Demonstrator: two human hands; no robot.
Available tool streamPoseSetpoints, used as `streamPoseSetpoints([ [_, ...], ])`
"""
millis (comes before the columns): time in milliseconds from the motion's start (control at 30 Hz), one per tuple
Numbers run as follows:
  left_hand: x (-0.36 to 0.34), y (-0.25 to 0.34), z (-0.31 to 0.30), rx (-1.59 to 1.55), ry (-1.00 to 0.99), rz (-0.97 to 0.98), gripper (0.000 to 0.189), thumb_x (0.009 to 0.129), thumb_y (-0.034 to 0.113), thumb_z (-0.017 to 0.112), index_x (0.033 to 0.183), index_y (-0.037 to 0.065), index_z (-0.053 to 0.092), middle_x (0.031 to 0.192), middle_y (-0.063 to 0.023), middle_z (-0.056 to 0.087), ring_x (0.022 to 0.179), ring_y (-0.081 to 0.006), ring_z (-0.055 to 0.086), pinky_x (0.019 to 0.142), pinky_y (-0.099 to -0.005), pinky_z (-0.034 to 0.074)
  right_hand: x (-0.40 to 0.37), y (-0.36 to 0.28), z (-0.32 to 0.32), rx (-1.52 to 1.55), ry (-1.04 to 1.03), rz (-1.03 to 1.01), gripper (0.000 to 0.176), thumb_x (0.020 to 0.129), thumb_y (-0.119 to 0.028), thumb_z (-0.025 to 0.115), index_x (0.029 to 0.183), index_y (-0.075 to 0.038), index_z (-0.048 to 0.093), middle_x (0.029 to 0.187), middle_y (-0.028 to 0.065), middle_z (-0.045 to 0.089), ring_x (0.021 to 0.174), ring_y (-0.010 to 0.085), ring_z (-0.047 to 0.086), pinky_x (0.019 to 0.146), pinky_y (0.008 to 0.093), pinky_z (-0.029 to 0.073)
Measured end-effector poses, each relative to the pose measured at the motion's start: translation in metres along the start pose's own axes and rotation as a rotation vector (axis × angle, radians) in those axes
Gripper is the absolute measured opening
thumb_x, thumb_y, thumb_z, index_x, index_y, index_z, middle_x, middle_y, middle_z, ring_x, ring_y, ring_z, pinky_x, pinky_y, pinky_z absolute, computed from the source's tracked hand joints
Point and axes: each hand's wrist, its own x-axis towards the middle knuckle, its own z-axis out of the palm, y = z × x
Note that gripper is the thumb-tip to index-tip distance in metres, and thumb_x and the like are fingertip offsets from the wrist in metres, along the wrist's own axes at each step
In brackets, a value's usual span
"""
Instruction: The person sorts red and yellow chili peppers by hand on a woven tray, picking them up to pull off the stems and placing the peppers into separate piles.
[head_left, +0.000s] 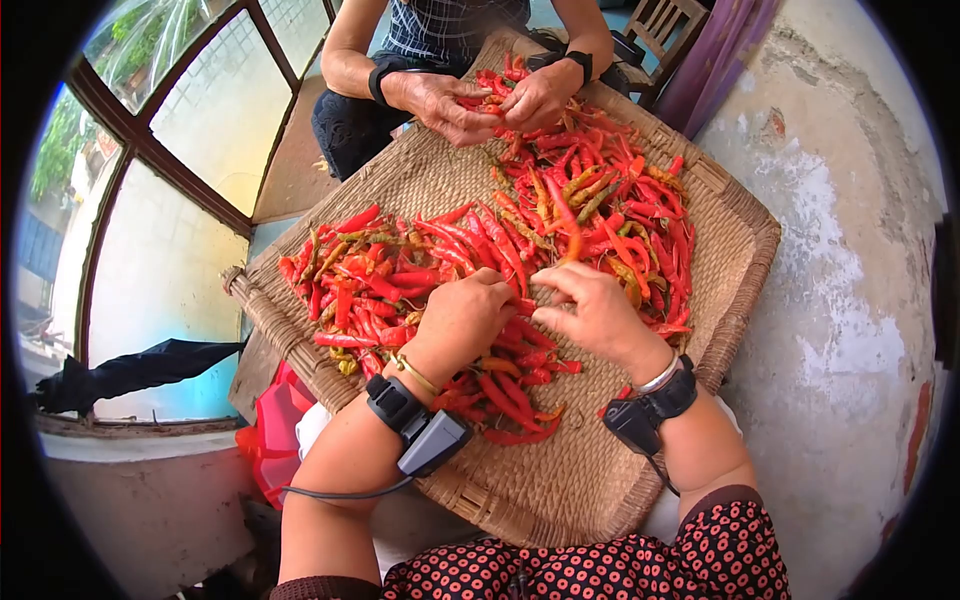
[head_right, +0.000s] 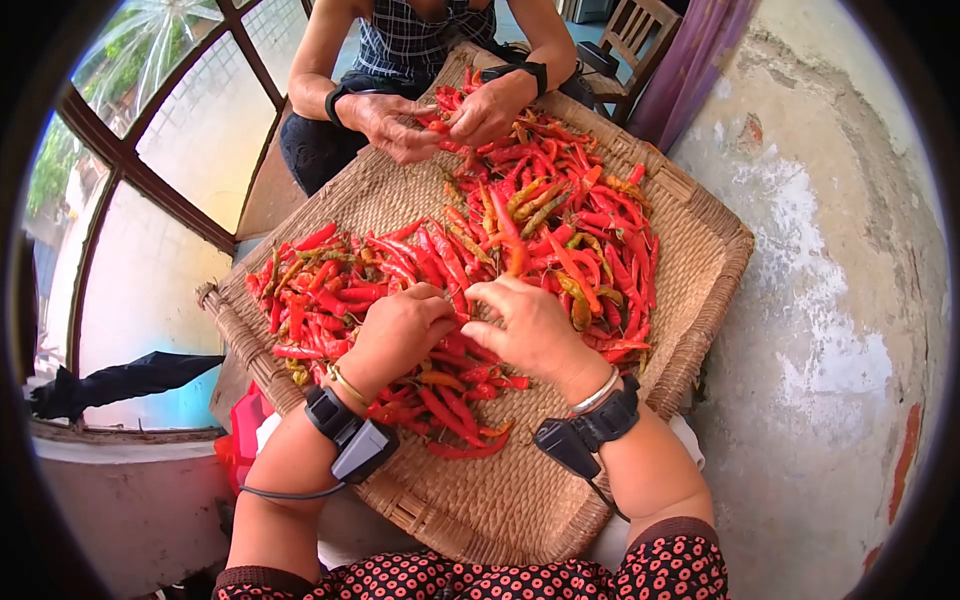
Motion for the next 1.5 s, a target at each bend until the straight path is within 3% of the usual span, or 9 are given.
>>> streamPoseSetpoints([
  [233,-0.002,0.015,-0.011,-0.116,0.032,0.096,0.02,0.075,0.024,0.064,0.087,0.008,0.063,0.083,-0.009,0.059,0.072,-0.0282,0.061,0.061,-0.0383,0.05,-0.004,0.004,0.003,0.085,0.038,0.006,0.016,0.075,-0.013,0.067,0.085,-0.002,0.06,0.069,0.0125,0.061,0.063,0.0266,0.061,0.06,0.0339,0.048],
  [367,-0.003,0.007,-0.018,-0.025,0.029,-0.058,0.031,0.073,0.022,0.067,0.101,0.007,0.063,0.086,-0.0111,0.061,0.076,-0.0297,0.061,0.064,-0.0377,0.05,-0.001,0.007,-0.026,-0.007,0.059,0.074,0.009,0.078,-0.009,0.064,0.082,-0.001,0.06,0.066,0.0093,0.061,0.06,0.0196,0.061,0.056,0.0308,0.048],
  [433,-0.004,0.003,-0.016,0.133,-0.165,-0.065,0.034,0.073,0.025,0.067,0.101,0.007,0.062,0.088,-0.0111,0.061,0.077,-0.0296,0.062,0.065,-0.0384,0.05,0.0,0.014,-0.039,0.282,0.29,0.276,0.009,0.081,-0.007,0.062,0.089,-0.002,0.061,0.066,0.005,0.062,0.061,0.0112,0.059,0.055,0.0275,0.047],
  [533,-0.008,0.002,-0.01,0.177,-0.298,-0.023,0.035,0.073,0.027,0.066,0.101,0.007,0.061,0.089,-0.0108,0.06,0.077,-0.0295,0.062,0.065,-0.0391,0.051,0.002,0.022,-0.048,0.232,0.594,0.161,0.031,0.082,-0.007,0.061,0.113,-0.004,0.055,0.068,0.005,0.064,0.059,0.0124,0.061,0.052,0.0295,0.047],
  [667,-0.006,0.001,-0.006,0.158,-0.319,0.001,0.033,0.073,0.025,0.066,0.1,0.007,0.06,0.089,-0.0101,0.061,0.078,-0.0294,0.062,0.065,-0.0395,0.051,-0.005,0.013,-0.047,-0.229,0.453,0.211,0.031,0.078,-0.012,0.066,0.107,-0.008,0.057,0.065,0.011,0.062,0.058,0.0261,0.061,0.056,0.0342,0.047],
  [833,-0.007,0.0,-0.004,0.188,-0.353,0.033,0.029,0.072,0.024,0.065,0.097,0.009,0.06,0.091,-0.0089,0.061,0.077,-0.0294,0.062,0.064,-0.0395,0.051,-0.012,0.021,0.005,-0.415,-0.127,0.011,0.022,0.075,-0.023,0.067,0.086,-0.005,0.061,0.073,0.0116,0.063,0.07,0.0299,0.062,0.062,0.0397,0.049],
  [1267,-0.003,0.008,-0.008,0.182,-0.352,-0.119,0.043,0.076,0.028,0.064,0.111,0.006,0.052,0.078,-0.015,0.061,0.073,-0.0313,0.062,0.06,-0.042,0.049,-0.012,0.027,0.008,-0.5,-0.081,0.145,0.016,0.071,-0.016,0.066,0.077,-0.004,0.057,0.069,0.0125,0.06,0.066,0.0352,0.059,0.057,0.0429,0.047],
  [1367,-0.005,0.002,-0.004,0.167,-0.346,-0.1,0.041,0.076,0.028,0.064,0.109,0.006,0.054,0.077,-0.0152,0.06,0.073,-0.0313,0.062,0.06,-0.0421,0.049,-0.012,0.011,-0.024,-0.426,0.016,0.211,0.015,0.073,-0.015,0.064,0.078,-0.003,0.057,0.064,0.0148,0.059,0.065,0.032,0.062,0.059,0.0422,0.048],
  [1500,-0.007,-0.003,0.001,0.148,-0.259,0.013,0.026,0.077,0.026,0.062,0.091,0.004,0.057,0.077,-0.0146,0.061,0.069,-0.032,0.063,0.057,-0.0416,0.05,-0.013,0.01,-0.047,-0.016,0.083,0.335,0.013,0.077,-0.007,0.064,0.089,-0.002,0.06,0.059,0.0061,0.059,0.059,0.0149,0.061,0.055,0.0283,0.047],
])
